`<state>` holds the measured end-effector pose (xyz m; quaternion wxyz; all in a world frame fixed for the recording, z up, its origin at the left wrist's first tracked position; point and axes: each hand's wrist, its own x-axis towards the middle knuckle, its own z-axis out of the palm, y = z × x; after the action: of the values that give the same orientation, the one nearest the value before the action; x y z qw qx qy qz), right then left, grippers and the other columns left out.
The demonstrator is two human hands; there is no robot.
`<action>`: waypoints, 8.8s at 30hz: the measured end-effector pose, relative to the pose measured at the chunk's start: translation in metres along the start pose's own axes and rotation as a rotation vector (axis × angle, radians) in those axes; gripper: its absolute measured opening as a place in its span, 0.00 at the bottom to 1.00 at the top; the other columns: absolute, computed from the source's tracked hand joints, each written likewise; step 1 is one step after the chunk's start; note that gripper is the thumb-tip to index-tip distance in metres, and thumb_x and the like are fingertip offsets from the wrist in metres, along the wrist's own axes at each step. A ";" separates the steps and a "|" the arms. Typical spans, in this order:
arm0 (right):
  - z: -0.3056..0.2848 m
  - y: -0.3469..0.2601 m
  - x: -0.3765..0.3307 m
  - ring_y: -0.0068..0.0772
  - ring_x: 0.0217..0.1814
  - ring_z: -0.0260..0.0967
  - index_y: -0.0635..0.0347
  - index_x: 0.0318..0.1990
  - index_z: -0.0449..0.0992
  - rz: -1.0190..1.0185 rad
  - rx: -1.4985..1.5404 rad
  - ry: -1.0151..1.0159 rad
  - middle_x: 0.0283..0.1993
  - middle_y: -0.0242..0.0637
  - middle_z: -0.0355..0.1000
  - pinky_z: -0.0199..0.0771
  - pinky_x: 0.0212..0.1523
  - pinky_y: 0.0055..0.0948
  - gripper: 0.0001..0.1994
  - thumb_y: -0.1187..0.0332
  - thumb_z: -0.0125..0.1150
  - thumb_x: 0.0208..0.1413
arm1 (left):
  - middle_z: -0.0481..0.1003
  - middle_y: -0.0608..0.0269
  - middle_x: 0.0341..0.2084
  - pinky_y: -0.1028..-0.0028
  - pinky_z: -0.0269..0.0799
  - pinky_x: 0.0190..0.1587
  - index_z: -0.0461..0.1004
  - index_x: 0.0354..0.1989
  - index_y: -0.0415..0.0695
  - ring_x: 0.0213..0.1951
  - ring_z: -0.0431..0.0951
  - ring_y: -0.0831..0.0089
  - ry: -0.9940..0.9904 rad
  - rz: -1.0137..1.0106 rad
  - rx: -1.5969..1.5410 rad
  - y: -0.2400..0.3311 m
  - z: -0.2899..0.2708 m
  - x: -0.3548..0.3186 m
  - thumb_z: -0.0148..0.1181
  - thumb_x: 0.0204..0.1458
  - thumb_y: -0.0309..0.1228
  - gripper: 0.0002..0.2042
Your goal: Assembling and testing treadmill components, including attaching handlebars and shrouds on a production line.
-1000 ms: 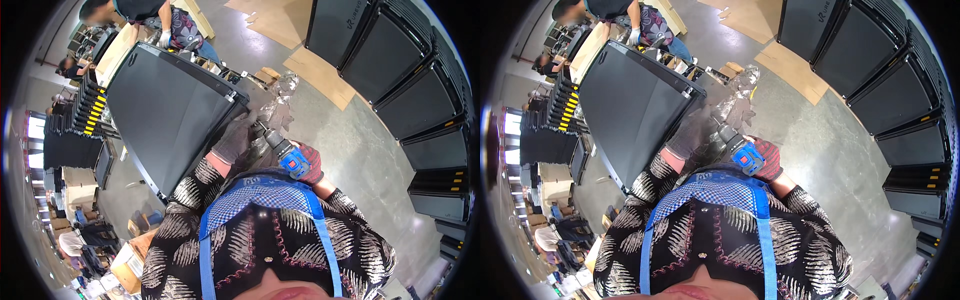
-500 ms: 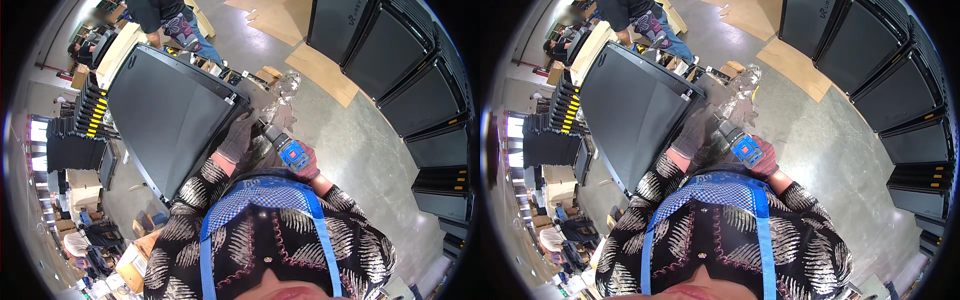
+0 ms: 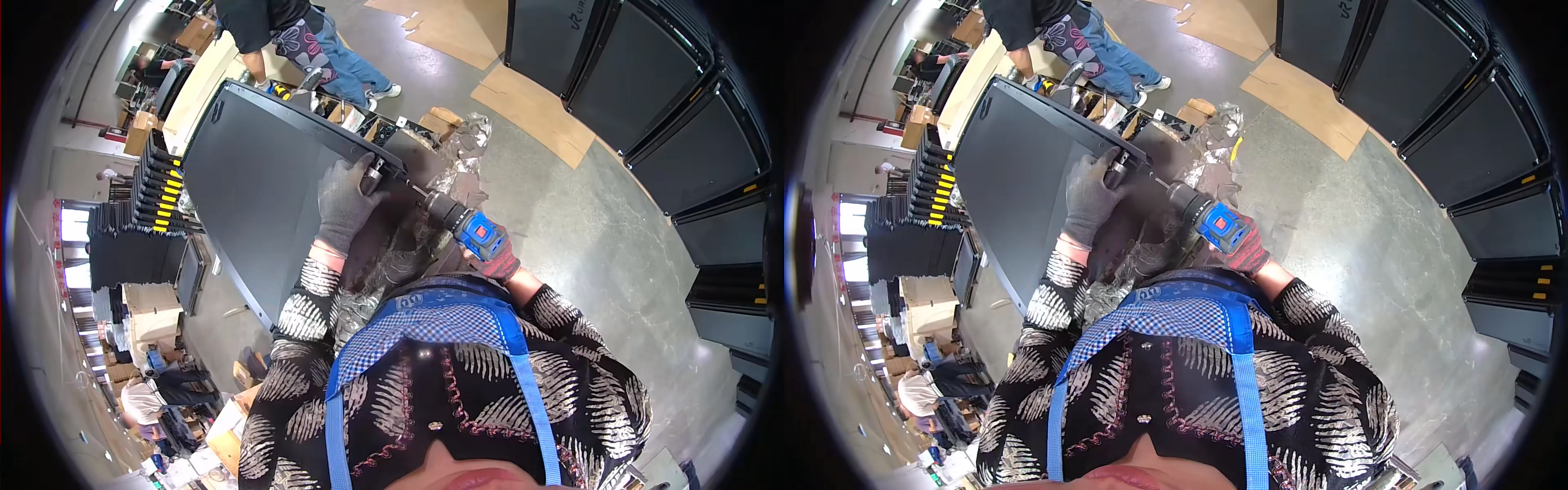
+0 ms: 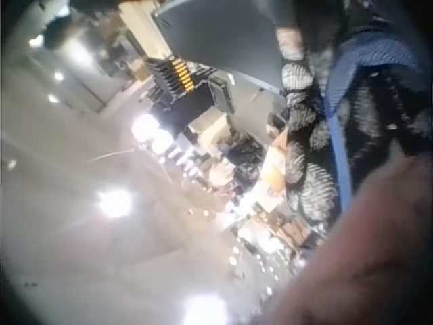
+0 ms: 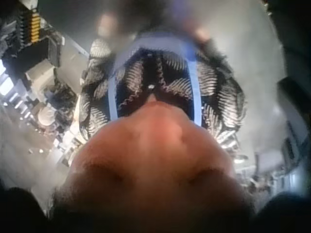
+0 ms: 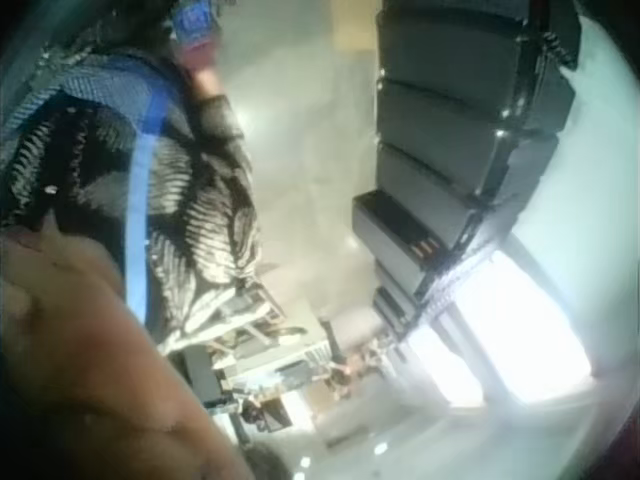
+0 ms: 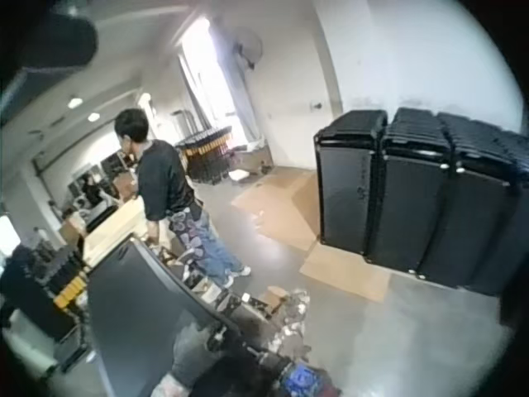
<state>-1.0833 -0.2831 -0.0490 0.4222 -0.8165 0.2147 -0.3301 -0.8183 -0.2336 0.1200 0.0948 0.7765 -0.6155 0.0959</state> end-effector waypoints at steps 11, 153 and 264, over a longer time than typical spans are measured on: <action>0.003 0.008 0.002 0.37 0.40 0.74 0.61 0.48 0.70 -0.011 0.195 0.049 0.39 0.39 0.75 0.74 0.43 0.33 0.25 0.63 0.67 0.40 | 0.68 0.59 0.31 0.61 0.66 0.40 0.73 0.50 0.60 0.37 0.70 0.58 -0.019 -0.045 0.053 0.008 0.015 -0.003 0.68 0.37 0.33 0.26; 0.259 -0.253 -0.155 0.32 0.40 0.73 0.57 0.43 0.75 -0.218 -0.376 -0.162 0.38 0.34 0.74 0.72 0.41 0.28 0.14 0.71 0.62 0.46 | 0.72 0.70 0.35 0.63 0.52 0.66 0.75 0.29 0.48 0.50 0.67 0.66 -0.524 1.729 0.234 -0.177 -0.089 -0.179 0.70 0.06 0.56 0.35; 0.299 -0.303 -0.058 0.32 0.40 0.70 0.62 0.55 0.64 0.244 0.713 -0.643 0.45 0.39 0.71 0.73 0.40 0.29 0.28 0.64 0.62 0.45 | 0.70 0.50 0.50 0.69 0.68 0.50 0.60 0.58 0.37 0.49 0.73 0.62 0.072 -1.138 -0.747 -0.196 0.073 -0.754 0.45 0.62 0.39 0.22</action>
<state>-0.8859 0.0842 0.0544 0.7556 -0.6508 0.0413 -0.0627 -0.7937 0.4982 -0.1567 0.4126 0.8909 -0.0993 -0.1621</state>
